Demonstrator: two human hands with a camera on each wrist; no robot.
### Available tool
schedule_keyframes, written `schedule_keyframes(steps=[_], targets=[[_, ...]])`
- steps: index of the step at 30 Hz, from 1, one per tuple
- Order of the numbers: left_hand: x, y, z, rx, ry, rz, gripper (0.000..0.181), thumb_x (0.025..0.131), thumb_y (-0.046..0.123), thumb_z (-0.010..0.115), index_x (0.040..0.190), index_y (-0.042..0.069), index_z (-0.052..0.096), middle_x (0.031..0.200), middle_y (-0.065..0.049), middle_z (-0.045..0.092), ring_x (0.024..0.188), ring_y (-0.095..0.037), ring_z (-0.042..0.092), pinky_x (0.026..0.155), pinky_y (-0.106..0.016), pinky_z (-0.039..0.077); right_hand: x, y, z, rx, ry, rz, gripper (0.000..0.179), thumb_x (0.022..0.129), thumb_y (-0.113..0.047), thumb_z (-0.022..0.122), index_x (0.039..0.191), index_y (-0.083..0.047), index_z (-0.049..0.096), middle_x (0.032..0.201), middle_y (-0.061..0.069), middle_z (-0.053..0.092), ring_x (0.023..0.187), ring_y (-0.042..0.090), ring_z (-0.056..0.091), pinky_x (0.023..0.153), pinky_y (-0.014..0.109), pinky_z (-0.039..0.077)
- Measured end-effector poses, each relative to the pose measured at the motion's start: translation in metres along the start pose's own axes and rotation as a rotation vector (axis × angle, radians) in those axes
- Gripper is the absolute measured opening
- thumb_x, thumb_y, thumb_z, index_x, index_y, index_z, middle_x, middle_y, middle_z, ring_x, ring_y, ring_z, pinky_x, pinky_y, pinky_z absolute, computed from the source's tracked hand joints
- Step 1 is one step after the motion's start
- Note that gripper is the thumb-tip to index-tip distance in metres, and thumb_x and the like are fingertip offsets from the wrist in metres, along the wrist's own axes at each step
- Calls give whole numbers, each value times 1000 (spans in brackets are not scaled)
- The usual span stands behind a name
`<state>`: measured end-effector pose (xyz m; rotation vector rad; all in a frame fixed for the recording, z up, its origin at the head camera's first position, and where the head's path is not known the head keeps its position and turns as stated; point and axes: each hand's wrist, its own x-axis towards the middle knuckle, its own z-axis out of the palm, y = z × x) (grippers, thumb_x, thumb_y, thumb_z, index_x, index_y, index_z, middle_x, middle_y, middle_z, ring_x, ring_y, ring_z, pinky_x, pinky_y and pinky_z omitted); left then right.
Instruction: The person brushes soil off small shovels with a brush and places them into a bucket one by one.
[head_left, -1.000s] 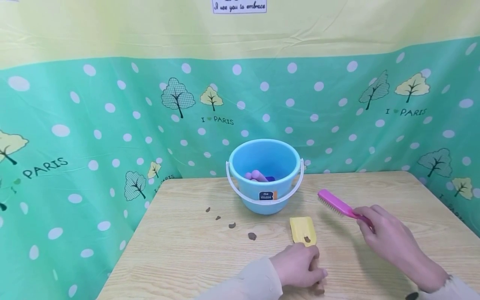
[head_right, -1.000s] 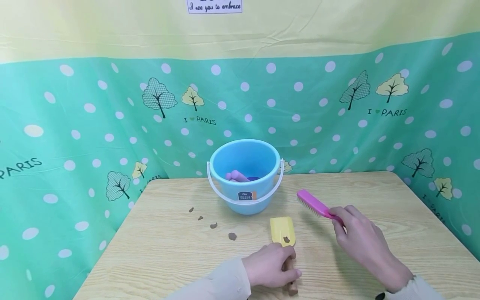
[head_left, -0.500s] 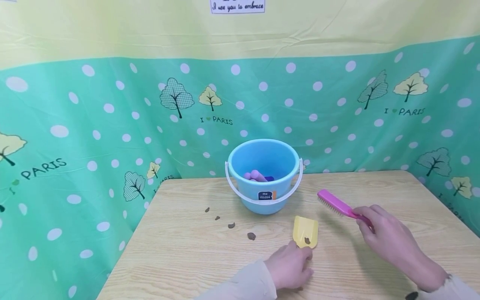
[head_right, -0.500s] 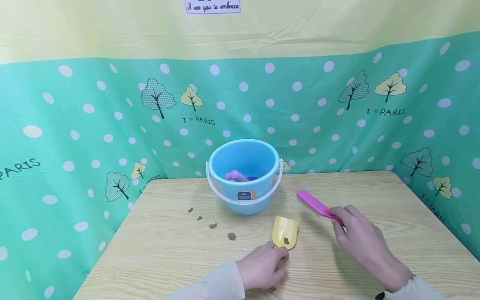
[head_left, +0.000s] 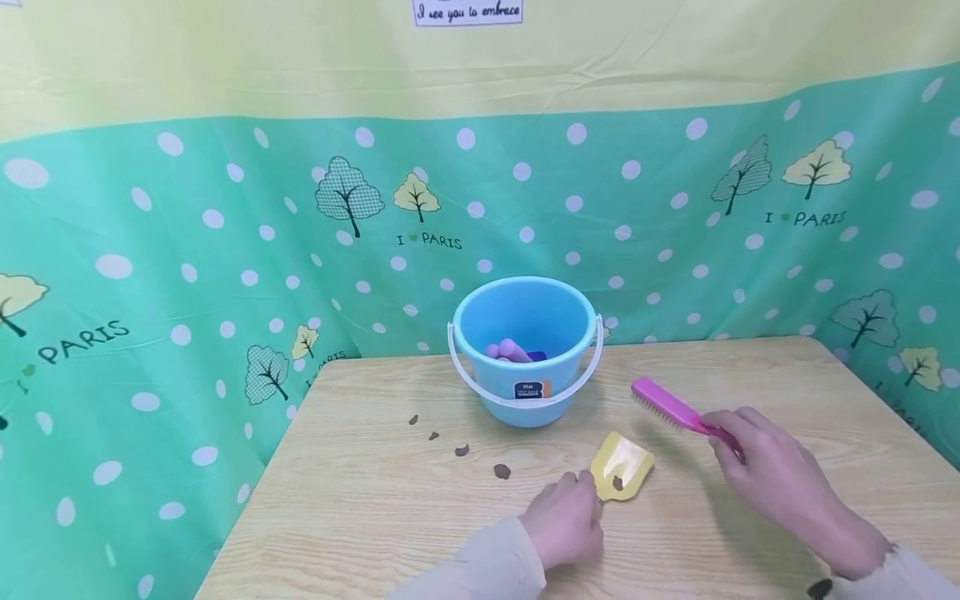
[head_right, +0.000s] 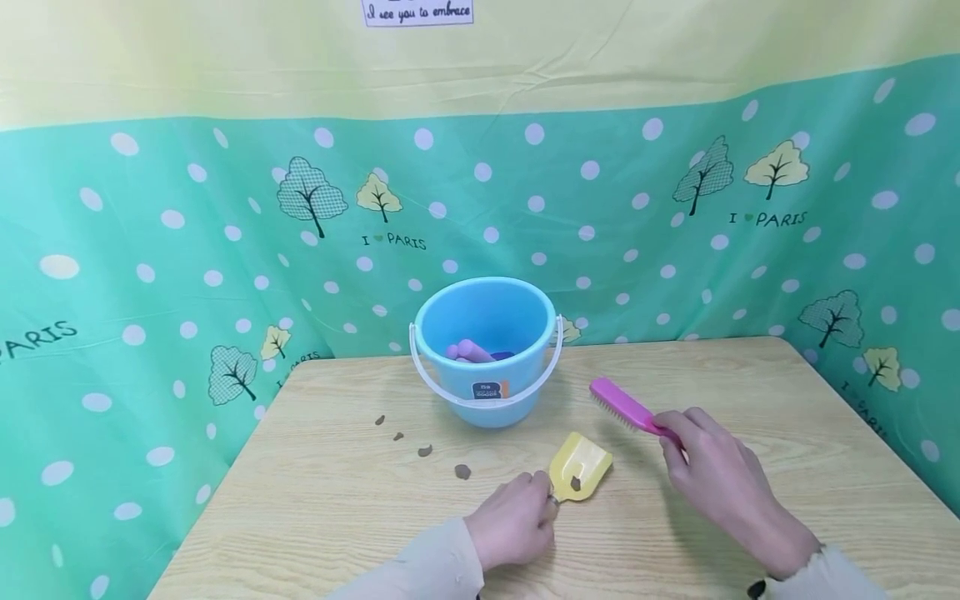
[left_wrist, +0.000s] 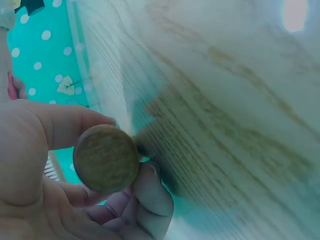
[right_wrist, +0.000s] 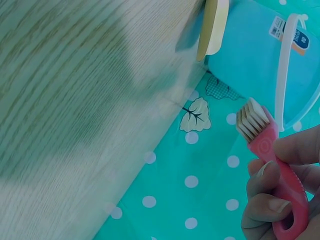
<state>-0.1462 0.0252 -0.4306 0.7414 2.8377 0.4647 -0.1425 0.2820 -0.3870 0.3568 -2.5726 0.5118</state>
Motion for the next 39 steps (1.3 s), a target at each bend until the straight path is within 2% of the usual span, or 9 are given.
schedule_keyframes(steps=[6, 13, 20, 26, 32, 39], targets=[[5, -2, 2, 3, 32, -11, 11, 88, 20, 60, 90, 9, 58, 69, 2, 47, 55, -9, 43, 46, -22, 37, 0, -1, 0, -3, -3, 5, 25, 79, 0, 68, 104, -6, 68, 84, 2, 60, 61, 10, 43, 45, 22, 34], [5, -8, 6, -98, 64, -33, 13, 83, 18, 61, 75, 16, 51, 65, 6, 45, 52, -9, 42, 44, -23, 37, 0, 0, 2, -3, -4, 12, 26, 79, 0, 68, 104, -6, 68, 85, 2, 60, 60, 11, 42, 45, 21, 33], [0, -12, 3, -169, 94, -19, 14, 81, 15, 60, 72, 17, 48, 62, 7, 45, 49, -8, 42, 43, -22, 36, 1, -3, 2, 7, -15, 12, 27, 79, 1, 69, 105, -6, 68, 85, 2, 60, 61, 10, 43, 45, 21, 34], [-6, -15, 1, -197, 86, -5, 12, 80, 12, 58, 72, 16, 50, 63, 8, 46, 49, -7, 42, 43, -22, 36, 1, -7, 3, 20, -42, 28, 28, 79, 1, 69, 107, -7, 68, 85, 2, 60, 62, 11, 44, 46, 21, 35], [-10, -19, -5, -228, 66, 9, 6, 77, 10, 58, 77, 15, 55, 66, 9, 48, 51, -5, 44, 45, -20, 38, 0, -8, 4, 15, -14, 0, 28, 78, 1, 69, 105, -8, 68, 83, -1, 59, 61, 8, 42, 45, 21, 34], [-18, -29, -16, -267, 53, -12, 9, 78, 11, 59, 77, 16, 53, 66, 8, 48, 52, -6, 44, 46, -21, 38, -1, -14, 4, 16, -13, -19, 28, 78, 0, 70, 104, -8, 69, 83, -3, 58, 62, 6, 43, 47, 21, 37]])
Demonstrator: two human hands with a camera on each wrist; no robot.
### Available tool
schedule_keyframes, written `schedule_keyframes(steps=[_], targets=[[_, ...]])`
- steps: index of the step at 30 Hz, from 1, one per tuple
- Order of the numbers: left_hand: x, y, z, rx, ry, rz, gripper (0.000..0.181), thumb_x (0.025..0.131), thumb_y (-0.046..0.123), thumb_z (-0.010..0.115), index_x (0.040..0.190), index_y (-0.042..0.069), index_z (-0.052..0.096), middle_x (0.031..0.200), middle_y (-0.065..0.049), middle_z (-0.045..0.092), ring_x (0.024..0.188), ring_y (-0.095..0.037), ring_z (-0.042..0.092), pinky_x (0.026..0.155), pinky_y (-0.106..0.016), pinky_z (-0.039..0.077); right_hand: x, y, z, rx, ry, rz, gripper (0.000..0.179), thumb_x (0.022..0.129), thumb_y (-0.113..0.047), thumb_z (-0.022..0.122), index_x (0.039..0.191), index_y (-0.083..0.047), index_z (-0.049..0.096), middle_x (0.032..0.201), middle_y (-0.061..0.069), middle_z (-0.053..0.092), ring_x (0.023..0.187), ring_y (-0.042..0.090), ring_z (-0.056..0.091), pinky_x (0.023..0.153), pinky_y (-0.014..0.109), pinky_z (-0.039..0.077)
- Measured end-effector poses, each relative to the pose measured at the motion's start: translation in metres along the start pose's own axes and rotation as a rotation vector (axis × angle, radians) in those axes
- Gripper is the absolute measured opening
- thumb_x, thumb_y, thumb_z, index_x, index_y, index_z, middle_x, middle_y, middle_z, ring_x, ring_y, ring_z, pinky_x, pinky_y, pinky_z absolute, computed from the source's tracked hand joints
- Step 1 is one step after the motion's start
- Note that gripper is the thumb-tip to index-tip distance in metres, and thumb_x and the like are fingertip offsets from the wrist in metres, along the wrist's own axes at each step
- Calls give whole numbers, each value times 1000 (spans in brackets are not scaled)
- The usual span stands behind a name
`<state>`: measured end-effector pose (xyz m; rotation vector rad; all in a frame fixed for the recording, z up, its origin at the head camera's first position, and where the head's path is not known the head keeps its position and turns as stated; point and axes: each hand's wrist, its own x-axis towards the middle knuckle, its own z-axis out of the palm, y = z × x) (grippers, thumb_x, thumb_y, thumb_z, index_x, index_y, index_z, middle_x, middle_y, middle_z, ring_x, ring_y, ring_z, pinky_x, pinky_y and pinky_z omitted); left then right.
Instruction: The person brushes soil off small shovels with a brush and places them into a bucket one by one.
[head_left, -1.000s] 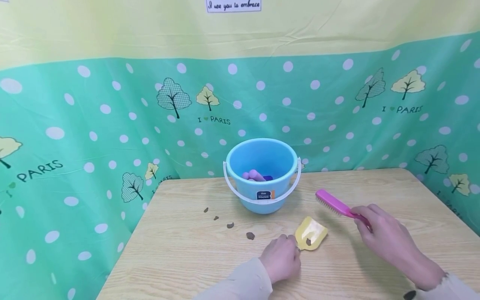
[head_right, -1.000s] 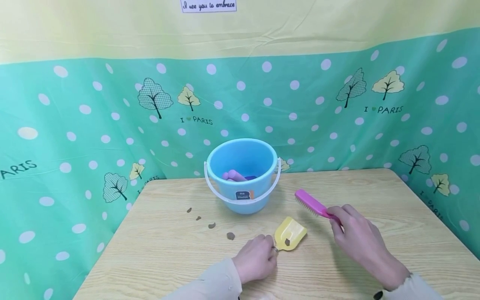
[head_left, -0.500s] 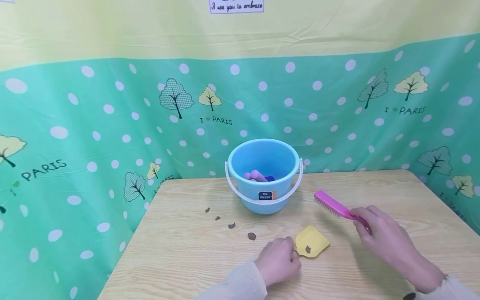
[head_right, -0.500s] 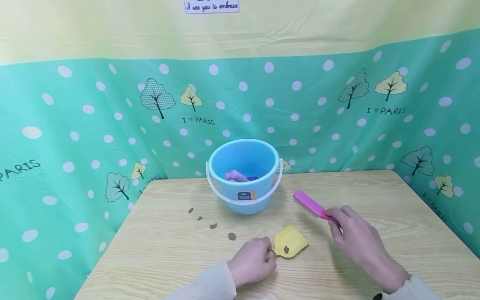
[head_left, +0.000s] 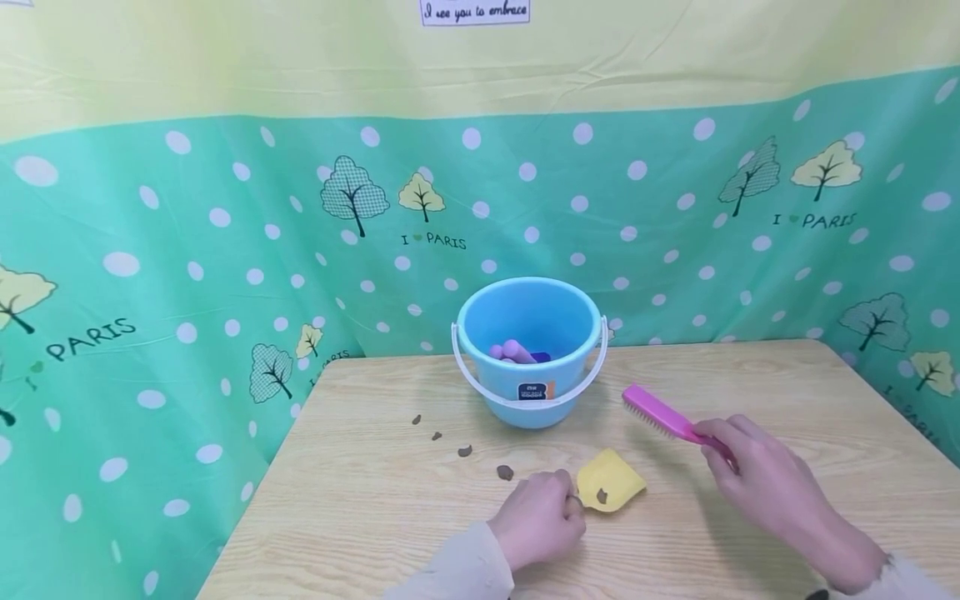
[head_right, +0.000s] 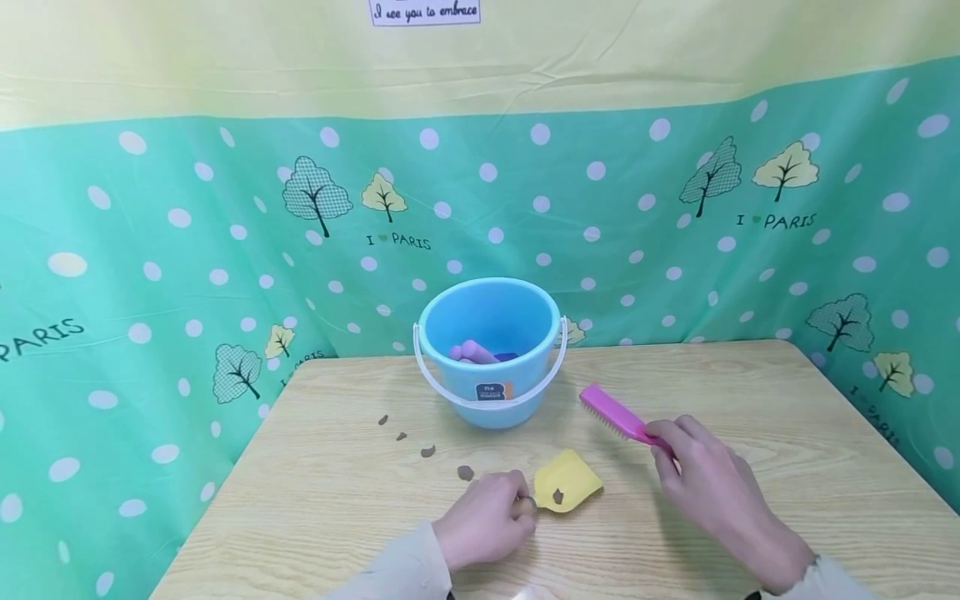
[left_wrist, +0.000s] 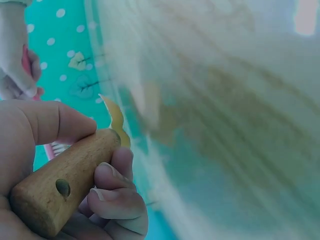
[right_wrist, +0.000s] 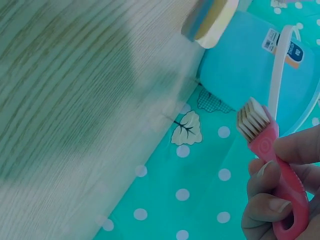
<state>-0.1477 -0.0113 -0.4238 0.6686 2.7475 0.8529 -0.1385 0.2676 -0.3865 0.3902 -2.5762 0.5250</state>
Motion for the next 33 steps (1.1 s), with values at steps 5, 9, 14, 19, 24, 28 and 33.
schedule_keyframes(steps=[5, 9, 14, 19, 24, 28, 33], targets=[[-4, -1, -12, -2, 17, 23, 9, 78, 11, 61, 77, 16, 54, 67, 9, 49, 55, -5, 44, 49, -20, 39, -2, -7, 1, 10, 5, -30, 29, 76, -1, 71, 103, -10, 69, 84, -5, 59, 63, 5, 44, 49, 21, 39], [-6, -2, -20, 8, 41, 36, 7, 79, 9, 59, 76, 14, 55, 64, 8, 48, 53, -5, 44, 47, -21, 38, -4, -13, 3, 10, 12, -54, 28, 76, -1, 72, 102, -12, 70, 83, -8, 58, 63, 2, 43, 49, 21, 39], [-8, -5, -27, 12, 75, 42, 9, 78, 8, 56, 72, 14, 53, 61, 7, 48, 51, -5, 43, 44, -21, 37, -6, -20, 7, 14, 29, -84, 29, 74, -2, 74, 100, -14, 70, 84, -11, 58, 63, 1, 43, 50, 20, 39], [-12, -9, -32, -10, 93, 14, 7, 78, 8, 58, 75, 13, 54, 63, 7, 48, 52, -6, 44, 45, -22, 39, -8, -28, 11, 48, 62, -128, 32, 71, 1, 75, 98, -16, 70, 83, -13, 57, 64, -1, 42, 50, 20, 39], [-16, -13, -36, -15, 111, 3, 7, 78, 7, 57, 74, 13, 54, 63, 7, 48, 51, -6, 44, 44, -23, 38, -10, -38, 16, 78, 68, -151, 34, 70, 1, 75, 98, -18, 70, 84, -15, 55, 64, -2, 42, 50, 19, 38], [-21, -16, -40, -13, 138, 3, 6, 77, 7, 58, 75, 13, 56, 63, 7, 48, 52, -6, 44, 45, -22, 39, -10, -45, 19, 107, 72, -166, 35, 71, 1, 76, 99, -19, 70, 86, -16, 56, 65, -2, 42, 51, 18, 39], [-25, -15, -49, -37, 158, -2, 5, 76, 7, 58, 79, 10, 60, 65, 8, 50, 53, -6, 45, 47, -22, 40, -9, -55, 23, 147, 97, -203, 38, 68, 2, 77, 99, -20, 70, 87, -16, 57, 65, -3, 42, 52, 12, 35]])
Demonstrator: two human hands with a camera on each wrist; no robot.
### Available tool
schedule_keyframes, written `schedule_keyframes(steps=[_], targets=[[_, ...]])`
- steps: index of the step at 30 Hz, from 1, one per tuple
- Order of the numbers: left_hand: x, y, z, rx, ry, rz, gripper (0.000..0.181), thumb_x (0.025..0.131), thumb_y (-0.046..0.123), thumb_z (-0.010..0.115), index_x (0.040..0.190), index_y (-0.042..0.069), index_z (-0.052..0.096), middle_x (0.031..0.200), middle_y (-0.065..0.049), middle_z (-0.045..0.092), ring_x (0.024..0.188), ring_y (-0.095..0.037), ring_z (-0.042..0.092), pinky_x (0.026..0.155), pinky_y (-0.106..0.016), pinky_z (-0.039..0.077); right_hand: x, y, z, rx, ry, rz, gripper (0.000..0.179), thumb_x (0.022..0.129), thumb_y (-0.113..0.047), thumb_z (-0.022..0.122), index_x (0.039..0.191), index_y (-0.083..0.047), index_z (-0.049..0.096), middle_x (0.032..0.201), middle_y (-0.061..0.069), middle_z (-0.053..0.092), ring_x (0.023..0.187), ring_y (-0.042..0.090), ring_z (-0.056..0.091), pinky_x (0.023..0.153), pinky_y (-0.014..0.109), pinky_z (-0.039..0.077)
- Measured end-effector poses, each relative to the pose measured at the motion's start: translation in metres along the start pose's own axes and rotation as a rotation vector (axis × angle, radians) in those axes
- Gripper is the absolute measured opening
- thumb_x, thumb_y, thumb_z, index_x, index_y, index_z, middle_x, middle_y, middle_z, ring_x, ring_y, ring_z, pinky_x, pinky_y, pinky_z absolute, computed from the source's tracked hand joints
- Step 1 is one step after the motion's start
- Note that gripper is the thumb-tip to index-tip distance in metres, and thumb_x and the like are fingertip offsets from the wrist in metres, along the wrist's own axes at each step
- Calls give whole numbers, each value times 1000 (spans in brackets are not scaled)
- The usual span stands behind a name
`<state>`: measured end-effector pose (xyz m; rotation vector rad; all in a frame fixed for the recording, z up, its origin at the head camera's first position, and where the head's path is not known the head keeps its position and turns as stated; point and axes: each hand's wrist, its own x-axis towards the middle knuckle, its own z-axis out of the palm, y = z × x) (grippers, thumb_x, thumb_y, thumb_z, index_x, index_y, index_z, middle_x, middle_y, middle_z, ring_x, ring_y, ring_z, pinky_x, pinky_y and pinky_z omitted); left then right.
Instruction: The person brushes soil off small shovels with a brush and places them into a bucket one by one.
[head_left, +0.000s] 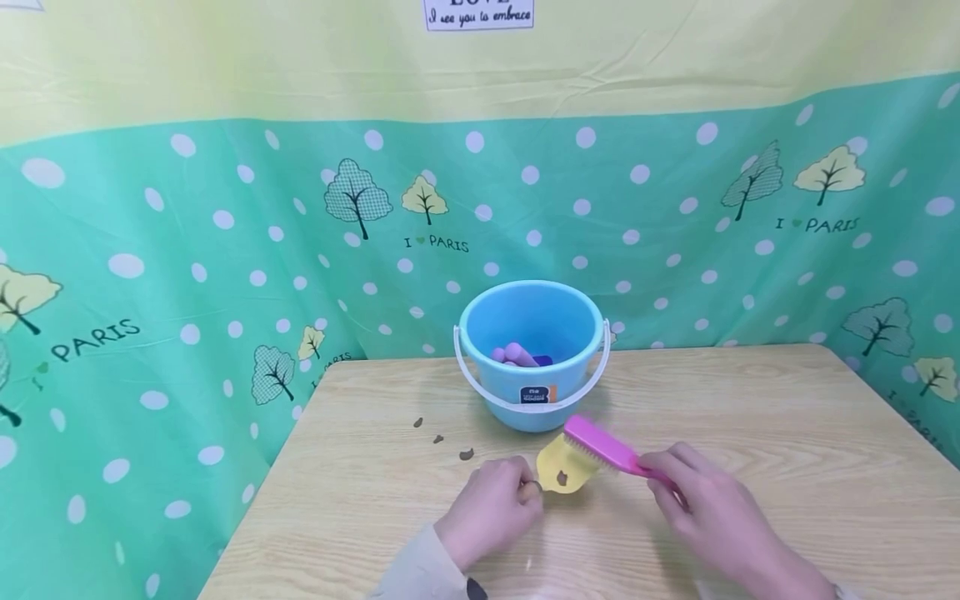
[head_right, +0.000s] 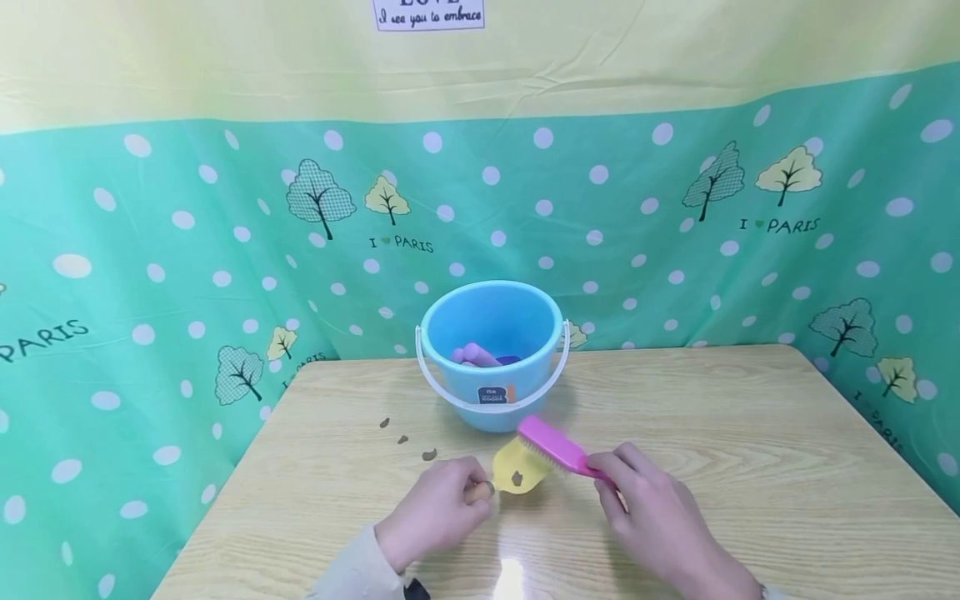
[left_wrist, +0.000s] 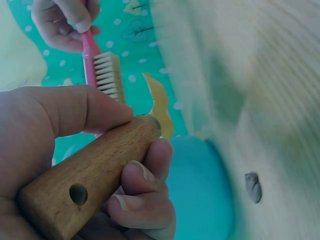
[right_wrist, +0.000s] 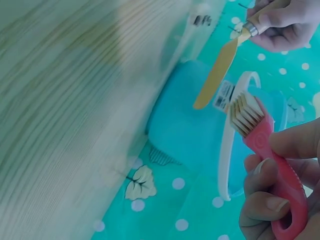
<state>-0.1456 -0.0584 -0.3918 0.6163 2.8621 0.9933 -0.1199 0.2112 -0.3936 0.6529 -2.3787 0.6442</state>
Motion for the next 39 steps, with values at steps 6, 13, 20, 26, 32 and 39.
schedule_keyframes(steps=[6, 13, 20, 26, 32, 39], targets=[[-3, -1, -8, -6, -6, -27, 4, 76, 8, 59, 79, 10, 60, 65, 8, 51, 53, -6, 45, 46, -22, 40, 1, -8, 8, 39, -5, -34, 41, 68, 4, 76, 100, -21, 69, 88, -15, 58, 65, -4, 42, 54, 8, 33], [-4, -6, -16, 11, -5, -55, 7, 75, 8, 59, 74, 15, 57, 63, 7, 51, 52, -6, 46, 47, -23, 41, 2, -17, 16, 51, -34, -20, 38, 70, 2, 76, 100, -22, 70, 88, -19, 56, 64, -5, 42, 53, 11, 35], [-4, -10, -18, -38, -47, -109, 6, 74, 8, 61, 78, 12, 59, 64, 5, 52, 51, -9, 47, 46, -25, 41, 1, -26, 26, 70, -82, -2, 36, 72, 0, 75, 99, -24, 70, 88, -21, 55, 66, -5, 43, 55, 12, 38], [-5, -10, -17, -34, -44, -99, 7, 73, 6, 59, 78, 10, 60, 64, 4, 52, 53, -9, 48, 48, -24, 42, 2, -33, 32, 73, -86, -18, 35, 72, 0, 76, 97, -24, 70, 87, -21, 54, 67, -5, 43, 55, 12, 38], [-6, -11, -15, -25, -39, -76, 5, 74, 6, 59, 75, 11, 58, 61, 5, 50, 51, -7, 46, 47, -23, 40, 0, -37, 37, 47, -105, 7, 35, 72, 0, 76, 96, -26, 70, 87, -21, 54, 66, -6, 43, 51, 15, 36], [-7, -10, -17, -39, -46, -91, 5, 75, 7, 60, 79, 9, 60, 61, 4, 51, 50, -7, 47, 47, -23, 41, -2, -35, 43, 24, -104, 16, 31, 73, -2, 74, 95, -23, 71, 87, -20, 54, 62, -7, 40, 48, 14, 34]])
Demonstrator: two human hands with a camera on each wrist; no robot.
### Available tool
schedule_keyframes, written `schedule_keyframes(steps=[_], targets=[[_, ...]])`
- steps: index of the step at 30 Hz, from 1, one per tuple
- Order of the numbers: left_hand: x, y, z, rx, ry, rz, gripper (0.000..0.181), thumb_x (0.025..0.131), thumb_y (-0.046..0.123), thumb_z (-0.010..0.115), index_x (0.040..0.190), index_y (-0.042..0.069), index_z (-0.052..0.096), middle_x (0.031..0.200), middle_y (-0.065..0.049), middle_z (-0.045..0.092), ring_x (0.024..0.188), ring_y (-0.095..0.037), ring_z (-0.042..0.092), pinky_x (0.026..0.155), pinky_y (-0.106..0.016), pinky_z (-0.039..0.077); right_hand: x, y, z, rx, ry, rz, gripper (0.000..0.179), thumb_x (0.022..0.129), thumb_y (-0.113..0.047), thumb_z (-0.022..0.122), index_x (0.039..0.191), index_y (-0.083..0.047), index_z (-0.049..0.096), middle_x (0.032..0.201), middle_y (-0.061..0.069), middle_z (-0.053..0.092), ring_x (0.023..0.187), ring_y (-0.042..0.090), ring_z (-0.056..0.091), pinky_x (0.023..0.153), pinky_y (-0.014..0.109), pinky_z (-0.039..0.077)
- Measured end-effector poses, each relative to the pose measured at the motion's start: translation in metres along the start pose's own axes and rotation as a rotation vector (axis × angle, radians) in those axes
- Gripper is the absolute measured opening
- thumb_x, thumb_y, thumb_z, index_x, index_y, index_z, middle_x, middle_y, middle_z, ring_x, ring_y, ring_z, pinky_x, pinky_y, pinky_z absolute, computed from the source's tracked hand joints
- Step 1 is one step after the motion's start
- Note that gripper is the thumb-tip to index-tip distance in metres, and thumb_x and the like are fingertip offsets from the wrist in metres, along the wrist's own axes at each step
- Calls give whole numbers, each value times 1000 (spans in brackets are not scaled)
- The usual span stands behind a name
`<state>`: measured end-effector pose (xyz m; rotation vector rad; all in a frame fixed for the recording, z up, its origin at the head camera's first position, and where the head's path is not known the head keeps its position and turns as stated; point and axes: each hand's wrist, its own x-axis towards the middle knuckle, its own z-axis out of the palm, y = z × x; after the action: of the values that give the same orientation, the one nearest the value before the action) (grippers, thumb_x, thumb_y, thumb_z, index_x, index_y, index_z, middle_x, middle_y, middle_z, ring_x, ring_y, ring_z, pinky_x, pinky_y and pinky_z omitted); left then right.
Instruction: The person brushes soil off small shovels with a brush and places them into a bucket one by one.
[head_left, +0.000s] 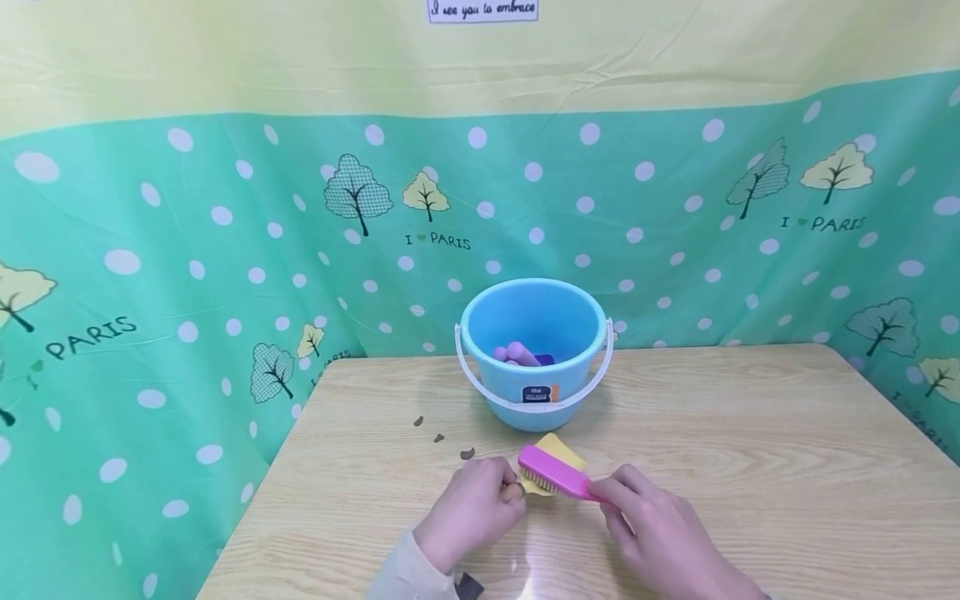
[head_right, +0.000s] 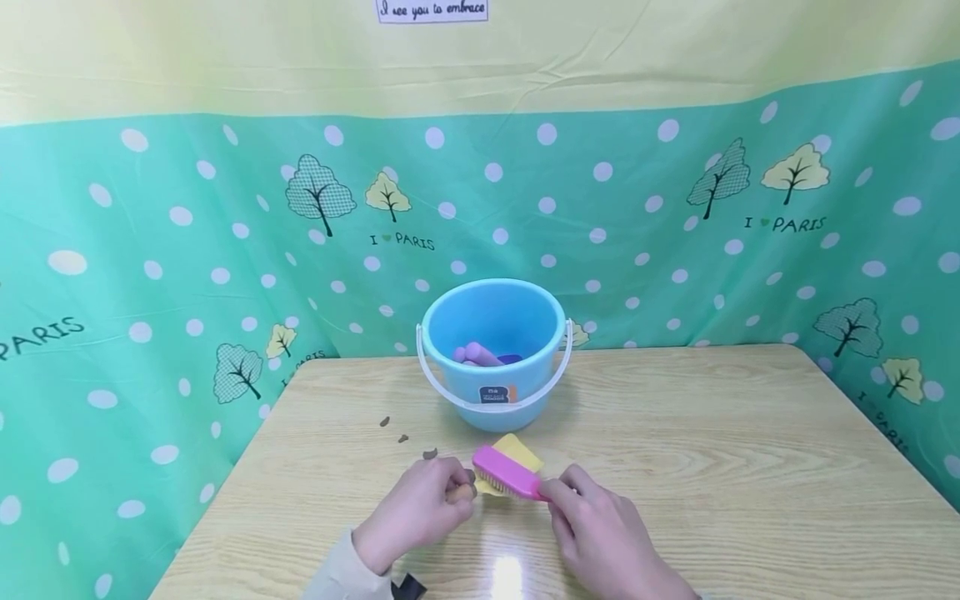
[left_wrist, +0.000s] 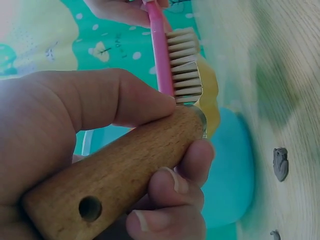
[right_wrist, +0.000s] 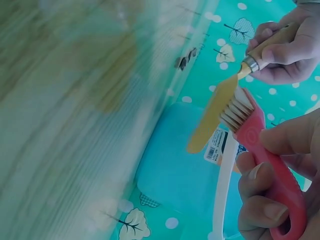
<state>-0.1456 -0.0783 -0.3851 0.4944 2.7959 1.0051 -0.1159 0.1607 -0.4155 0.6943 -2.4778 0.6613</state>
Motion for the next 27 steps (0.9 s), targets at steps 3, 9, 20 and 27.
schedule_keyframes(steps=[3, 9, 20, 27], targets=[[-1, 0, -1, 5, 5, 3, 5, 75, 8, 60, 80, 9, 61, 62, 4, 51, 51, -7, 47, 48, -23, 41, -1, 3, 1, -16, 18, -4, 29, 74, -3, 73, 95, -23, 71, 87, -19, 54, 61, -6, 39, 47, 14, 33], [-3, -1, -3, 34, 14, 19, 3, 75, 10, 61, 75, 12, 58, 66, 6, 52, 54, -6, 47, 51, -23, 42, -2, 12, 1, -74, 10, 38, 28, 75, -5, 72, 96, -24, 70, 85, -18, 52, 60, -5, 39, 48, 16, 34], [-8, -1, -8, 68, 14, 29, 10, 73, 7, 57, 69, 15, 54, 65, 7, 52, 53, -6, 46, 51, -23, 41, 0, 24, -1, -113, 33, 57, 30, 74, -1, 73, 98, -20, 70, 84, -13, 54, 57, -4, 36, 44, 16, 30], [-8, -2, -8, 56, 5, 14, 8, 75, 8, 57, 72, 14, 55, 65, 6, 52, 51, -7, 47, 48, -23, 41, 1, 15, -6, -57, 74, 19, 32, 73, 1, 74, 100, -17, 70, 85, -14, 54, 61, -4, 39, 48, 14, 35]])
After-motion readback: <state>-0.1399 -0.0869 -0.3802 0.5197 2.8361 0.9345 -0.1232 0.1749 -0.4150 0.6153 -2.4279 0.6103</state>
